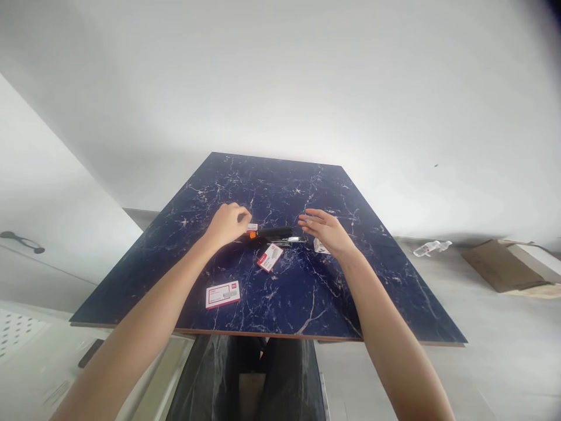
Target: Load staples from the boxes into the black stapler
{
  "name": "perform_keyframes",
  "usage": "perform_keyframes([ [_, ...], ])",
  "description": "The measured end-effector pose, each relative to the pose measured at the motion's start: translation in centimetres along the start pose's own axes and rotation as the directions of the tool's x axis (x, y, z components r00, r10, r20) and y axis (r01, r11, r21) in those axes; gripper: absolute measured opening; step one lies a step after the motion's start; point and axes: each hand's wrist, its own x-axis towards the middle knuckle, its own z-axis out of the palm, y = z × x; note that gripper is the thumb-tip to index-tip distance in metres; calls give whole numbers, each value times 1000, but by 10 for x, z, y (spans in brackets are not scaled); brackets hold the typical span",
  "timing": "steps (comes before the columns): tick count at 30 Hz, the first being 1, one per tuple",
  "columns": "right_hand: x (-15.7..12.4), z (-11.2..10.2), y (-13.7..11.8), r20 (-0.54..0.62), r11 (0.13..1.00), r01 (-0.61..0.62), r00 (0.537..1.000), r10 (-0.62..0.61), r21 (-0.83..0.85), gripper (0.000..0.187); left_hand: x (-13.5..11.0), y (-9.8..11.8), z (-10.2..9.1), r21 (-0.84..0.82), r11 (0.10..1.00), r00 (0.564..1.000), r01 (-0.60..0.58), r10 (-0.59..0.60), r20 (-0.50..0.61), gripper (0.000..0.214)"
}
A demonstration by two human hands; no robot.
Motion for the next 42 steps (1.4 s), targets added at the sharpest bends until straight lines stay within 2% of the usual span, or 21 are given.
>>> perform_keyframes([
  [2, 0, 2, 0, -23, 1000, 2, 1000, -2, -16, 30, 0, 0, -8, -229, 972, 987, -48, 81, 136, 41],
  [3, 0, 2, -1, -37, 1000, 4, 999, -5, -26, 29, 0, 0, -12, -313, 949, 967, -46, 121, 223, 42],
  [5, 1, 2, -1, -62, 998, 3, 998, -7, -63, 25, 0, -2, -16, -390, 921, 922, -21, 169, 349, 45],
  [6, 2, 2, -1, -63, 995, -2, 998, -4, -96, 25, 0, -3, -17, -395, 918, 910, -16, 178, 376, 46],
  [11, 3, 1, 2, -3, 976, -21, 1000, 21, -215, 39, 0, -8, -12, -324, 945, 914, -54, 177, 365, 55],
  [15, 3, -1, 2, -13, 984, -22, 1000, 20, -178, 27, -2, -6, -10, -278, 959, 914, -55, 160, 374, 60],
  [18, 2, -1, -2, -61, 985, 1, 998, -11, -170, 28, -2, -6, -14, -227, 971, 930, -72, 148, 335, 56],
  [22, -3, 2, -6, 29, 969, 36, 999, -30, -246, 28, 0, -10, -19, -174, 982, 946, -72, 122, 300, 48],
  [25, -5, 5, -6, 76, 897, 97, 995, -71, -431, 33, 1, -14, -19, -186, 979, 947, -77, 131, 293, 48],
  [30, -8, 8, -4, 65, 687, 194, 976, -209, -700, 30, 2, -20, -15, -219, 968, 944, -121, 180, 275, 54],
  [36, -4, 15, 7, 116, 594, 231, 967, -226, -771, 28, 2, -21, -15, -287, 951, 933, -117, 204, 296, 55],
  [42, -1, 18, 15, 243, 479, 364, 924, -297, -799, 23, 5, -23, -13, -264, 962, 931, -75, 162, 327, 57],
])
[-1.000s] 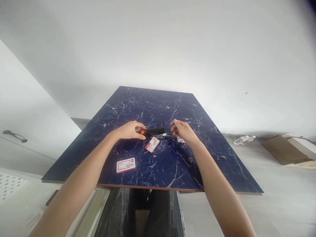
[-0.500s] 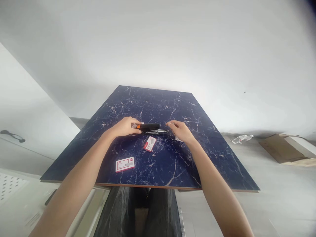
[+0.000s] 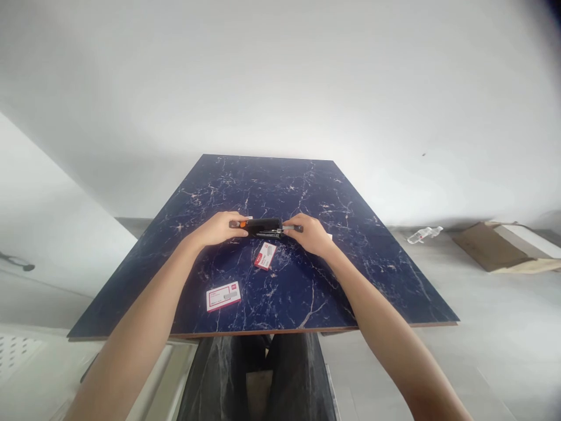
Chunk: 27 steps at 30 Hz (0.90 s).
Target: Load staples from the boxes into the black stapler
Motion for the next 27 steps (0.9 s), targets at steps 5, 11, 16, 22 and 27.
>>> perform_keyframes([
  [5, 0, 1, -5, 61, 990, 33, 998, -24, -139, 23, 2, -4, 1, -23, 1000, 1000, 7, -7, -2, 58],
  [11, -2, 6, -5, 37, 991, 21, 999, -16, -136, 24, 3, -7, 2, -30, 999, 999, 30, -31, -11, 59],
  [16, -2, 11, -7, 6, 991, 70, 998, -70, -115, 22, 2, -4, 2, -45, 999, 1000, 31, -31, -4, 57],
  [22, -2, 16, -10, 6, 988, 40, 999, -40, -147, 22, 1, -4, 2, -39, 999, 1000, 28, -28, -6, 54],
  [27, -2, 11, -12, 27, 988, -10, 1000, 14, -152, 23, 1, -3, 3, -35, 999, 999, 39, -39, 1, 57],
])
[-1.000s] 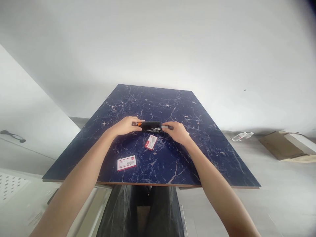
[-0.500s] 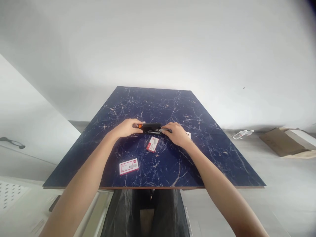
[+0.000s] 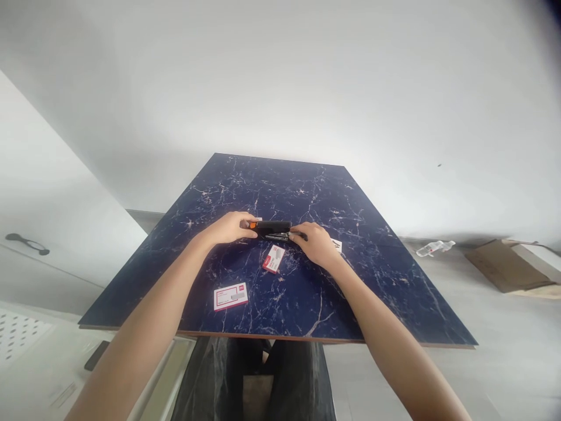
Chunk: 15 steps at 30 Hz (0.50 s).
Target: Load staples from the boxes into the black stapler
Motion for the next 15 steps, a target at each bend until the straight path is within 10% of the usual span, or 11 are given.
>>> perform_keyframes([
  [15, -4, -6, 1, 10, 995, 53, 999, -52, -87, 26, -1, 3, -2, -2, 1000, 1000, 20, -20, 10, 59],
])
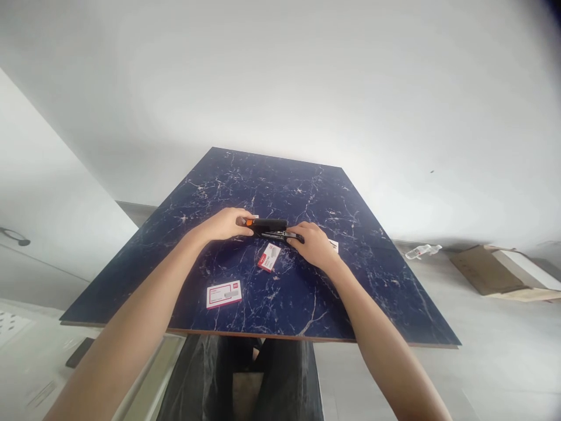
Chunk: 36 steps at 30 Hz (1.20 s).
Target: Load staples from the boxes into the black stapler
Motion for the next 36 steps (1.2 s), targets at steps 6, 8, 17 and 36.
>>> perform_keyframes([
  [6, -6, -28, 1, -74, 989, -133, 989, 129, -59, 23, 1, -4, -2, 0, 999, 999, 40, -40, 26, 63],
  [8, -6, -29, 1, -54, 978, -178, 984, 172, -114, 25, 0, -4, -2, -8, 999, 999, 44, -44, 18, 64],
  [17, -4, -19, -6, -12, 957, -198, 980, 200, -210, 28, -1, 0, -1, -25, 999, 999, 34, -34, -31, 55],
  [36, 3, 8, -34, -105, 957, -246, 959, 263, 155, 39, -4, 33, 25, 96, 988, 988, -123, 131, -84, 41],
])
